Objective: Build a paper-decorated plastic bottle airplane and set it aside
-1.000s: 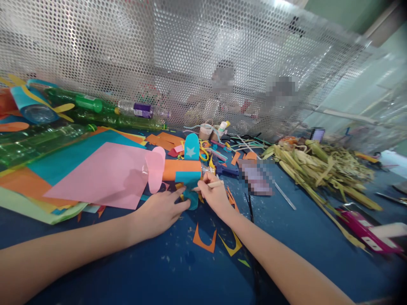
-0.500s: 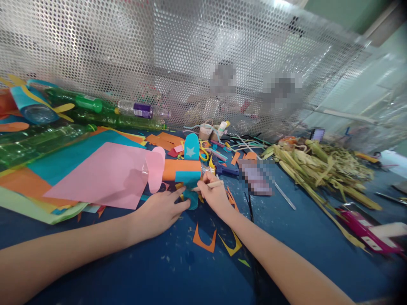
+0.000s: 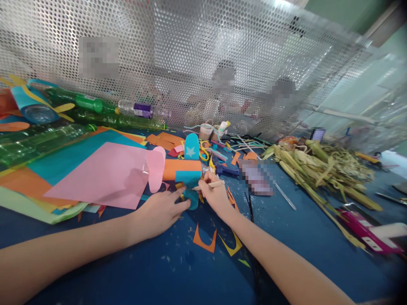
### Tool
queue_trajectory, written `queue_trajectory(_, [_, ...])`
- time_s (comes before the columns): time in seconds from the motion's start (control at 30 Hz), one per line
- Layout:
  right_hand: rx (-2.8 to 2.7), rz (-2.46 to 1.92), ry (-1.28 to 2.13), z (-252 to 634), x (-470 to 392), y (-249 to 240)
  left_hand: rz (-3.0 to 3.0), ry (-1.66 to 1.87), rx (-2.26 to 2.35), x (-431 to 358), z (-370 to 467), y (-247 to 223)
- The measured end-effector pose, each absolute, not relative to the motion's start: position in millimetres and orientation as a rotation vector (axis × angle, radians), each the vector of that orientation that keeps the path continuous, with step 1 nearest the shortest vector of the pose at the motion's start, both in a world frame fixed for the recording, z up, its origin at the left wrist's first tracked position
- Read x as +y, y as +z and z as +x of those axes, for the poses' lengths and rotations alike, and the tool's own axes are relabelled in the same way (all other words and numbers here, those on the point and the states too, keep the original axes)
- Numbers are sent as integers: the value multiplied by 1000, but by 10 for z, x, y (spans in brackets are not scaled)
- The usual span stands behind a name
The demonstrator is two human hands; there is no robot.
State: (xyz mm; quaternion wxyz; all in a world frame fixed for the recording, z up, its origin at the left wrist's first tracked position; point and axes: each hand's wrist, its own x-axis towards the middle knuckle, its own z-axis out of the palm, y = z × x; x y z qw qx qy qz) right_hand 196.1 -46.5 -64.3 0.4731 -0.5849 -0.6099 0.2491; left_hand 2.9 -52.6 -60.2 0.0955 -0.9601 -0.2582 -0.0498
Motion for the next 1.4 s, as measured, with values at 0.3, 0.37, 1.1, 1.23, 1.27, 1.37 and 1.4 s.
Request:
queue_trajectory(0.3, [-1517, -1436, 597, 1961, -466, -649, -2847, -155, -762, -533, 32, -588])
queue_trajectory(0.37, [-1518, -1428, 600, 1958, -469, -646, -2846, -137, -766, -534, 33, -584])
queue_trajectory(1.1, [-1528, -1430, 570, 1946, -464, -611, -2859, -149, -766, -531, 28, -594])
queue_trajectory(1.23, [-1519, -1430, 563, 1956, -459, -637, -2851, -138, -765, -527, 29, -592])
queue_trajectory(1.27, [-1523, -1429, 552, 1961, -458, -646, -2851, -133, -764, -526, 29, -595])
queue_trajectory(1.37, [-1527, -1410, 566, 1968, -460, -655, -2852, -150, -762, -523, 25, -607])
queue_trajectory(1.4, [-1523, -1405, 586, 1965, -463, -650, -2852, -161, -765, -523, 24, -612])
